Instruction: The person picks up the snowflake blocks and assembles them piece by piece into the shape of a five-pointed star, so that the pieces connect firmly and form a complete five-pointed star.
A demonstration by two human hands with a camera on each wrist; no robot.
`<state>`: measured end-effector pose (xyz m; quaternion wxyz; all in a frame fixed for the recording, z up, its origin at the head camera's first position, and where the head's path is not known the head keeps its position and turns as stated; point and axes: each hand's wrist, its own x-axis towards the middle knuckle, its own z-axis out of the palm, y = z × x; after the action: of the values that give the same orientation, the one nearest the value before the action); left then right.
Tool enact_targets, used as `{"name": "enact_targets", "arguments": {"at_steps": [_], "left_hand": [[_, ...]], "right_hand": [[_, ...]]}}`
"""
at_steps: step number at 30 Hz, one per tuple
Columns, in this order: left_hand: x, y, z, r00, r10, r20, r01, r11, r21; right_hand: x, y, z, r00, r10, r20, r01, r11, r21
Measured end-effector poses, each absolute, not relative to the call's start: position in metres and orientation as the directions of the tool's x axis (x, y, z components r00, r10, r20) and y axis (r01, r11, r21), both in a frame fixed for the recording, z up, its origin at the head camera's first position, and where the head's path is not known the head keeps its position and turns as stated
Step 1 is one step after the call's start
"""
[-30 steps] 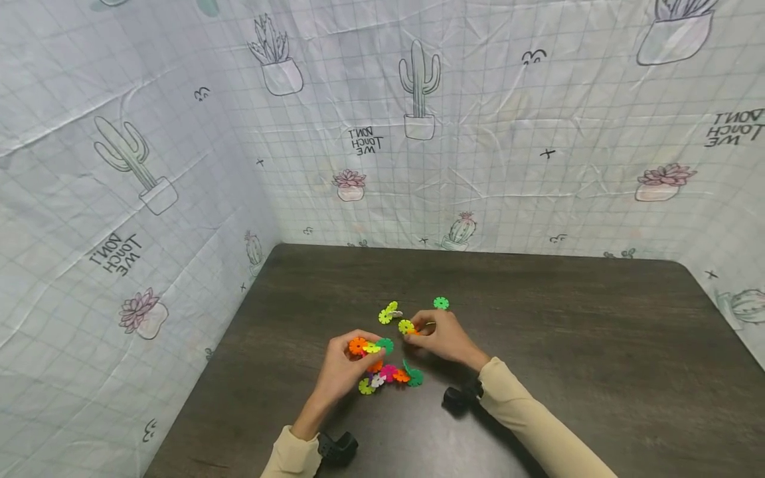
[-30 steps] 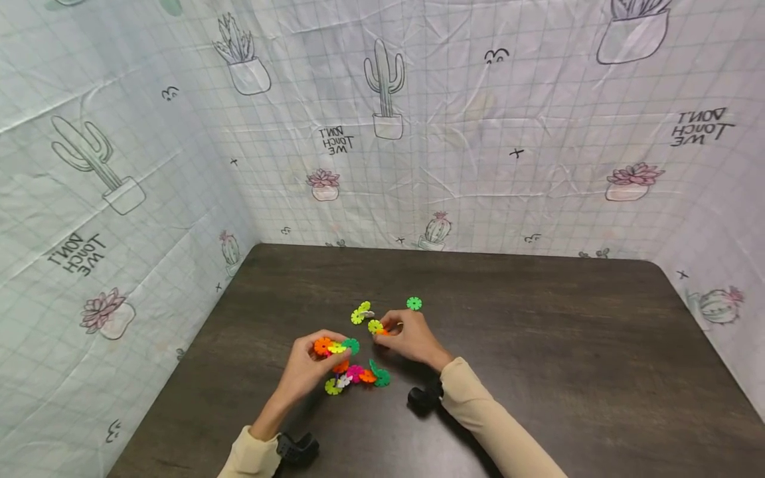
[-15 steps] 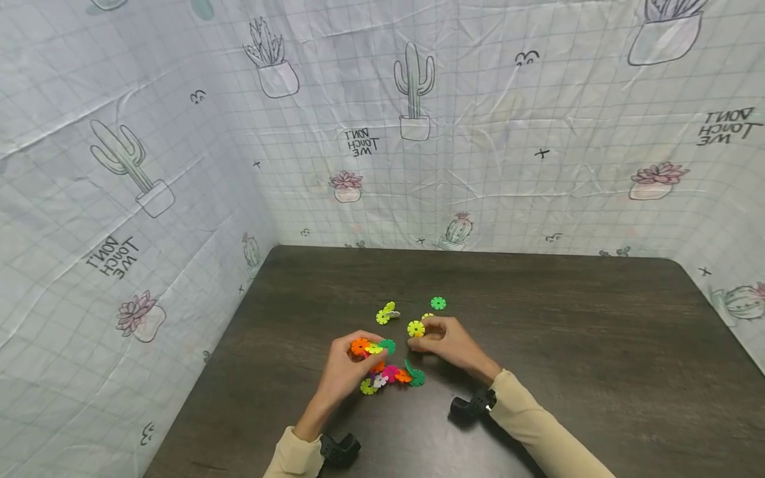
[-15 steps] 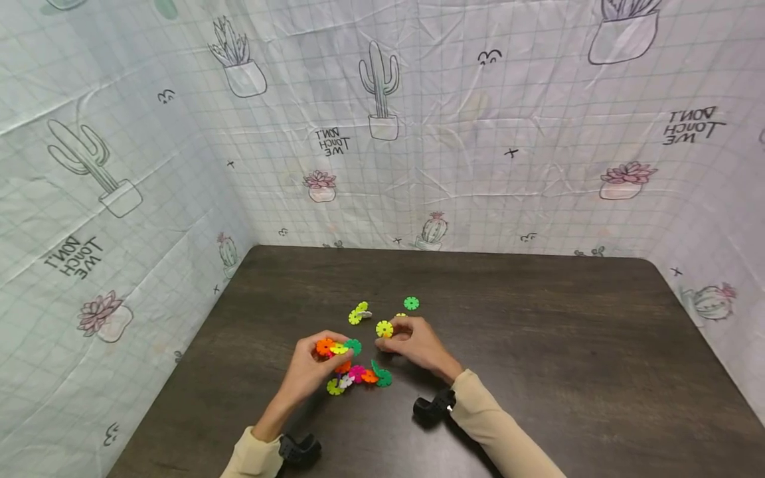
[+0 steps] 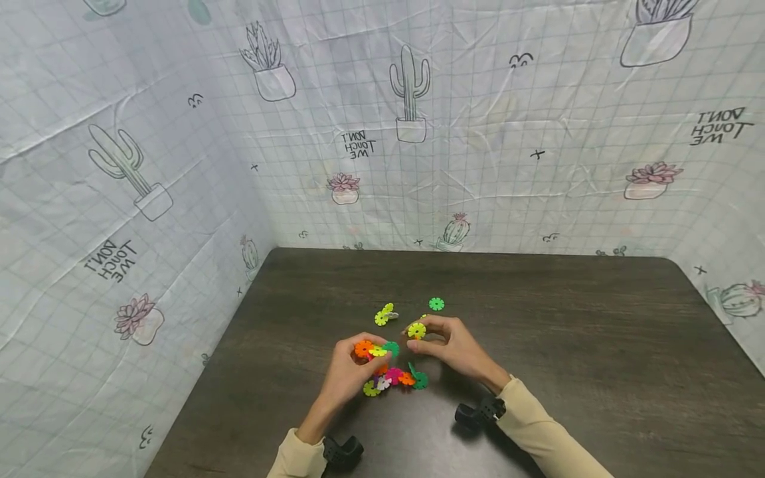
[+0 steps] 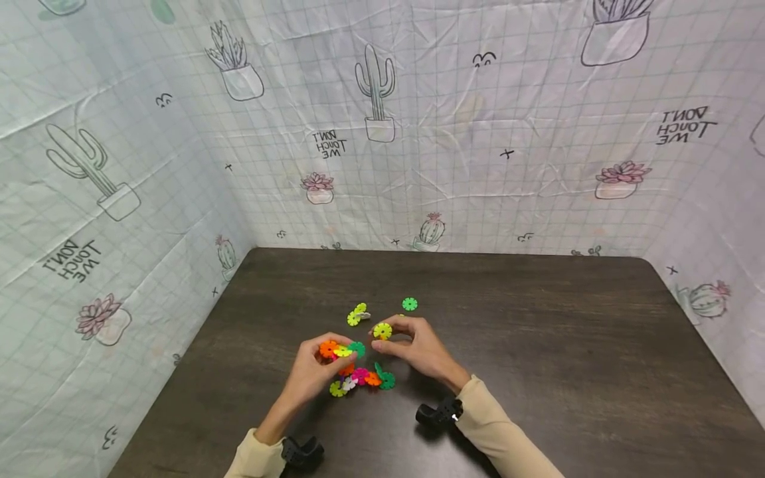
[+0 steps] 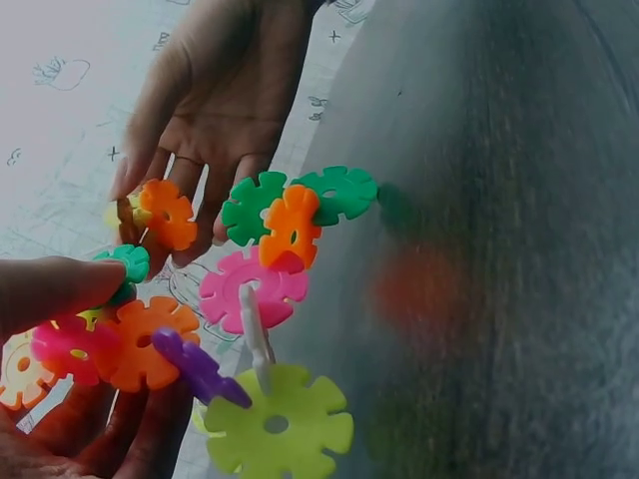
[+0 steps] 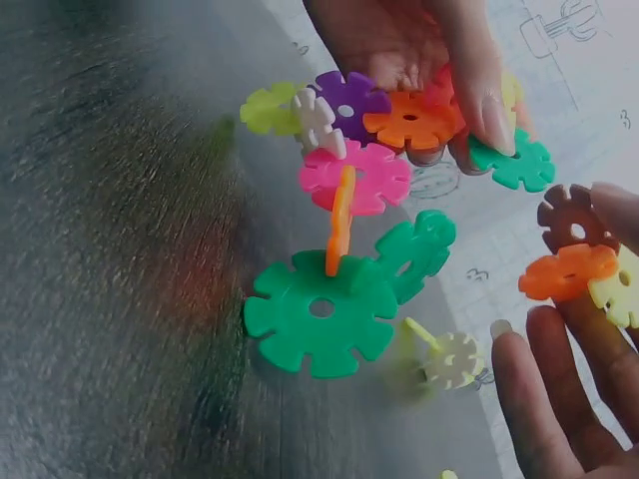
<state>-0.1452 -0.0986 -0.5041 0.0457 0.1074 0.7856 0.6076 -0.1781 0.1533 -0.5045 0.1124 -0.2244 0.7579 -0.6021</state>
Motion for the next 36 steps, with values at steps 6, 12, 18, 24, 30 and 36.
{"name": "enact_targets", "arguments": {"at_steps": [6, 12, 18, 24, 30, 36], "left_hand": [[-0.146, -0.096, -0.504, -0.966, 0.249, 0.064, 0.128, 0.249, 0.96], [-0.144, -0.094, -0.503, -0.967, 0.249, 0.06, 0.127, 0.264, 0.956], [-0.143, -0.092, -0.504, -0.969, 0.241, 0.054, 0.114, 0.243, 0.963], [-0.143, -0.09, -0.503, -0.968, 0.242, 0.059, 0.112, 0.214, 0.97], [-0.143, -0.086, -0.502, -0.968, 0.23, 0.098, 0.143, 0.192, 0.971], [-0.142, -0.084, -0.5, -0.967, 0.216, 0.135, 0.176, 0.183, 0.967]], "right_hand": [[-0.175, 0.154, -0.502, -0.855, -0.497, 0.147, -0.221, 0.094, -0.971], [-0.172, 0.155, -0.502, -0.857, -0.496, 0.14, -0.204, 0.075, -0.976], [-0.169, 0.158, -0.502, -0.865, -0.487, 0.122, -0.199, 0.11, -0.974], [-0.168, 0.161, -0.504, -0.86, -0.492, 0.135, -0.21, 0.101, -0.972], [-0.166, 0.161, -0.502, -0.869, -0.47, 0.155, -0.234, 0.114, -0.965], [-0.166, 0.161, -0.499, -0.878, -0.435, 0.203, -0.279, 0.119, -0.953]]}}
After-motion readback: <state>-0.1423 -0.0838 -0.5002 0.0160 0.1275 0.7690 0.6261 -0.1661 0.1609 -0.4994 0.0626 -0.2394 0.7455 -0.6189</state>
